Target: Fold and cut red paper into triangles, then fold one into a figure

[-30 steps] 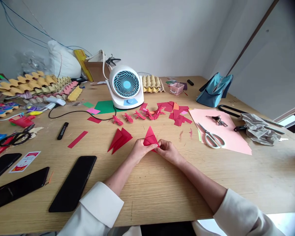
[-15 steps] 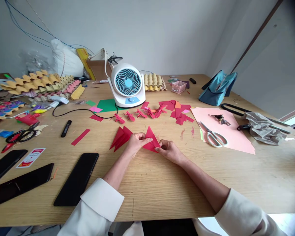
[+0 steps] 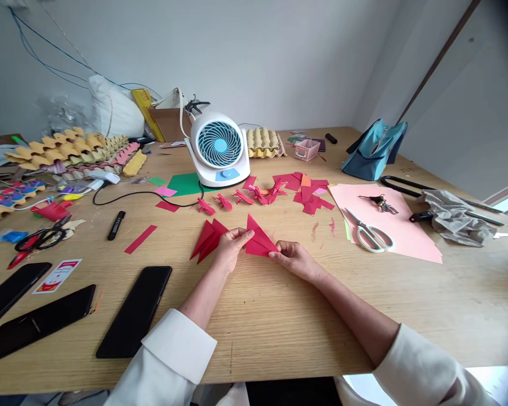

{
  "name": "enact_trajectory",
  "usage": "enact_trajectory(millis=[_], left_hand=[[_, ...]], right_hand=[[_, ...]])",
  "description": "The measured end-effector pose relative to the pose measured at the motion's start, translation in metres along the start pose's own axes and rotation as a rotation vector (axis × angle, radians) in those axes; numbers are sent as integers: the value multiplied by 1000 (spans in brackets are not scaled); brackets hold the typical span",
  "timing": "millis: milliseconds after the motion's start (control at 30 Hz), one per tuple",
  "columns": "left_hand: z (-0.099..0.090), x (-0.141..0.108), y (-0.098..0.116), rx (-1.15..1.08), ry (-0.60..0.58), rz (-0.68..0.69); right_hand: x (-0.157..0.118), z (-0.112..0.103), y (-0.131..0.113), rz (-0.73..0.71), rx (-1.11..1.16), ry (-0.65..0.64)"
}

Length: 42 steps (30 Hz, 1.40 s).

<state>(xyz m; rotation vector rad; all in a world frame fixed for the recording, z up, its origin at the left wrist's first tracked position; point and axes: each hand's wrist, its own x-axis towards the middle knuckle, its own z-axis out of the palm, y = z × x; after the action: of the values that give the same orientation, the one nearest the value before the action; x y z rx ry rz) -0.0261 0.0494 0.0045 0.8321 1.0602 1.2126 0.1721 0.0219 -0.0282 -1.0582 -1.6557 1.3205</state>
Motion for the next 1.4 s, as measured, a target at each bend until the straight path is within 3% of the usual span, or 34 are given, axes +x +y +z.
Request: enact_trajectory(millis=[200,433,700,867,1167,1233,1400], left_hand=[[7,-9,-2,90,-191,-43],[7,-12,-7,239,-243,8],[-1,-6,-6,37,-133,-56],[-3,-3,-7,-70,-149,-58],[-10,7,-5,-224,-21,-61],[-9,4,-3,-296,-97,-123],[6,-11,-5,-381,-484,-431]], right_hand=[[-1,2,-5,-20,0,29],[-1,4,-9,-8,-17,49],[-1,3,-7,-12,-24,66],[-1,2,-8,-16,-29,83],[-4,-7,-16,6,59,90],[-4,-9,-18,-7,101,141],[-4,-8,-22,-32,218,155]])
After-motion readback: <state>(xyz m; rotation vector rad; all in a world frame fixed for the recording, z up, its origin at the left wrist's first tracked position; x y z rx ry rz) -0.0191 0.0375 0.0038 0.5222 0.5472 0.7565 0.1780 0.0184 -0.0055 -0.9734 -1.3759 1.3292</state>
